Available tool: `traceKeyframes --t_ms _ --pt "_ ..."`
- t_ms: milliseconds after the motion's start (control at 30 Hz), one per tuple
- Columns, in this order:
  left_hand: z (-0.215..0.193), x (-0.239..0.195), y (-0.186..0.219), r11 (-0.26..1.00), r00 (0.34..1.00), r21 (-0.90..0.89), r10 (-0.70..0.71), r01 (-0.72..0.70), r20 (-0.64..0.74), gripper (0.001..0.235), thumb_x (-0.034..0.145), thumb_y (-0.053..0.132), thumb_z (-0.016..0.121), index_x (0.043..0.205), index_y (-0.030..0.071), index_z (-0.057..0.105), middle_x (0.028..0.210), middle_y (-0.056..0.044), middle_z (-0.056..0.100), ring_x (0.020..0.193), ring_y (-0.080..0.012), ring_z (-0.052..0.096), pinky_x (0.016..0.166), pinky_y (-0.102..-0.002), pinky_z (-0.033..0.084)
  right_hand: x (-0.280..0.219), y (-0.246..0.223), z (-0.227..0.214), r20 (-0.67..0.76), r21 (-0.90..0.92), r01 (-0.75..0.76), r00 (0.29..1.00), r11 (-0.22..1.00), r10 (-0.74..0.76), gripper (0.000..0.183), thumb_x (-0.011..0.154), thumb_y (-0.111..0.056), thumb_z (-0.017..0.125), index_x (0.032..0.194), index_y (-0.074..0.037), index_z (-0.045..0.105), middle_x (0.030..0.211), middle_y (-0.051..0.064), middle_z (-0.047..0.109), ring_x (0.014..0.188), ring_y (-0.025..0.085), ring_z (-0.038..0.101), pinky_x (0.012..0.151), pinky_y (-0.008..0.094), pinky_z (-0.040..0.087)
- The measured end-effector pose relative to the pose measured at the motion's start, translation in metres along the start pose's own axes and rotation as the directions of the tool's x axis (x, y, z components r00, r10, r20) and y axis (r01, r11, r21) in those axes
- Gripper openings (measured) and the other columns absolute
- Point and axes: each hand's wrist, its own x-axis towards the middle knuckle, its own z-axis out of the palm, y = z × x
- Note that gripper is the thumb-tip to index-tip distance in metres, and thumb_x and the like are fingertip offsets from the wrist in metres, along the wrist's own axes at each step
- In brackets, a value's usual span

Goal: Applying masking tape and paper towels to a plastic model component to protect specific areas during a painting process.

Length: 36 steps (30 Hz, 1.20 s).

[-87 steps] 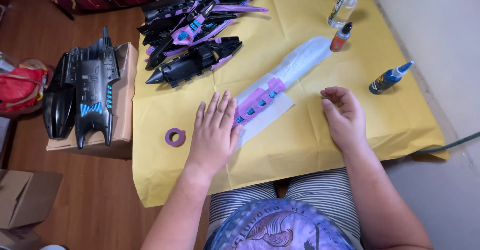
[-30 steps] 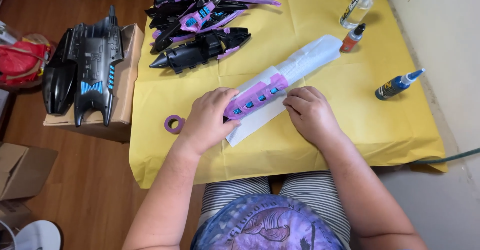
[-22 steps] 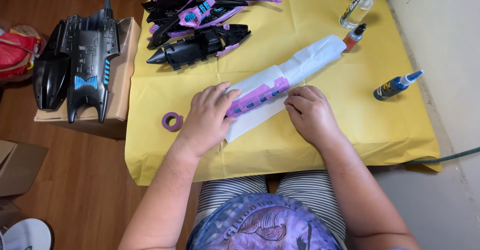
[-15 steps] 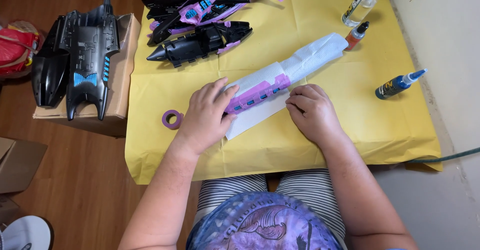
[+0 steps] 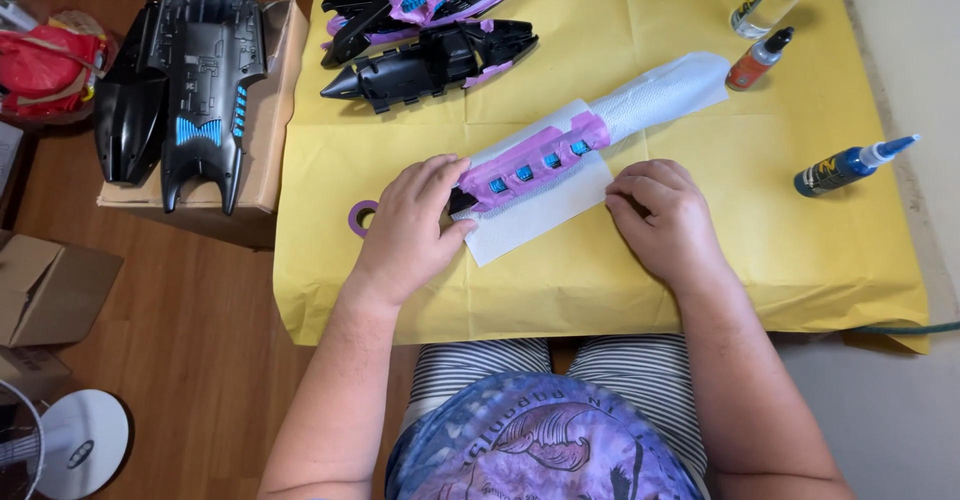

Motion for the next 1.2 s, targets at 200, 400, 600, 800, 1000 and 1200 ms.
traceKeyframes --t_ms 200,400,600,800,1000,1200 --pt "0.001 0.0 -0.001 0.999 0.999 -0.012 0.034 -0.034 -0.029 0.069 0.082 0.017 0.084 0.143 0.006 0.053 0.131 -0.017 0.06 0.12 -0.0373 0.062 0.1 -0.051 0.049 -0.001 0.002 0.001 0.002 -0.015 -0.027 1.0 1.0 0.027 0.007 0.089 -0.005 0.077 0.096 -0.004 0.076 0.096 0.01 0.071 0.102 0.031 0.069 0.086 0.042 0.057" --pt "-0.012 -0.002 0.01 0.998 0.995 0.006 0.063 -0.063 -0.079 0.069 0.08 0.015 0.085 0.141 0.005 0.054 0.133 -0.019 0.059 0.121 -0.0391 0.061 0.101 -0.052 0.049 0.0 0.002 0.001 -0.004 -0.003 -0.006 1.0 1.0 0.006 0.006 0.089 -0.003 0.077 0.095 -0.004 0.076 0.095 0.01 0.071 0.101 0.032 0.069 0.086 0.043 0.057" --pt "-0.042 -0.024 0.008 1.0 0.969 -0.013 0.006 -0.009 -0.248 0.04 0.088 0.009 0.078 0.124 0.002 0.063 0.123 -0.016 0.061 0.116 -0.039 0.062 0.101 -0.051 0.049 0.0 0.003 0.0 -0.02 -0.004 0.009 1.0 1.0 -0.009 0.004 0.09 -0.005 0.077 0.094 -0.005 0.076 0.095 0.01 0.072 0.099 0.032 0.07 0.085 0.043 0.058" --pt "-0.032 -0.036 -0.003 0.999 0.951 0.031 -0.024 0.035 -0.307 0.021 0.088 0.011 0.077 0.107 0.007 0.068 0.105 -0.01 0.064 0.102 -0.0355 0.065 0.088 -0.047 0.052 0.001 -0.002 0.0 -0.022 -0.008 0.007 1.0 1.0 -0.007 0.005 0.089 -0.004 0.076 0.094 -0.004 0.076 0.094 0.011 0.071 0.097 0.032 0.07 0.084 0.042 0.058" --pt "-0.012 -0.014 0.009 0.996 0.948 0.048 0.084 -0.073 -0.306 0.021 0.091 0.02 0.075 0.108 0.01 0.068 0.107 -0.006 0.063 0.102 -0.0301 0.065 0.086 -0.043 0.054 0.0 0.0 0.001 -0.037 -0.03 -0.016 0.999 0.999 0.015 0.006 0.088 -0.005 0.077 0.094 -0.004 0.075 0.095 0.011 0.071 0.098 0.031 0.07 0.084 0.043 0.058" --pt "-0.006 0.005 0.022 0.99 0.952 0.033 0.142 -0.139 -0.27 0.04 0.091 0.026 0.077 0.124 0.008 0.062 0.131 -0.015 0.06 0.121 -0.0398 0.06 0.097 -0.052 0.05 0.0 -0.002 -0.001 -0.044 0.001 -0.031 0.999 1.0 0.031 0.007 0.088 -0.005 0.077 0.094 -0.003 0.074 0.096 0.011 0.071 0.099 0.033 0.069 0.084 0.045 0.058"
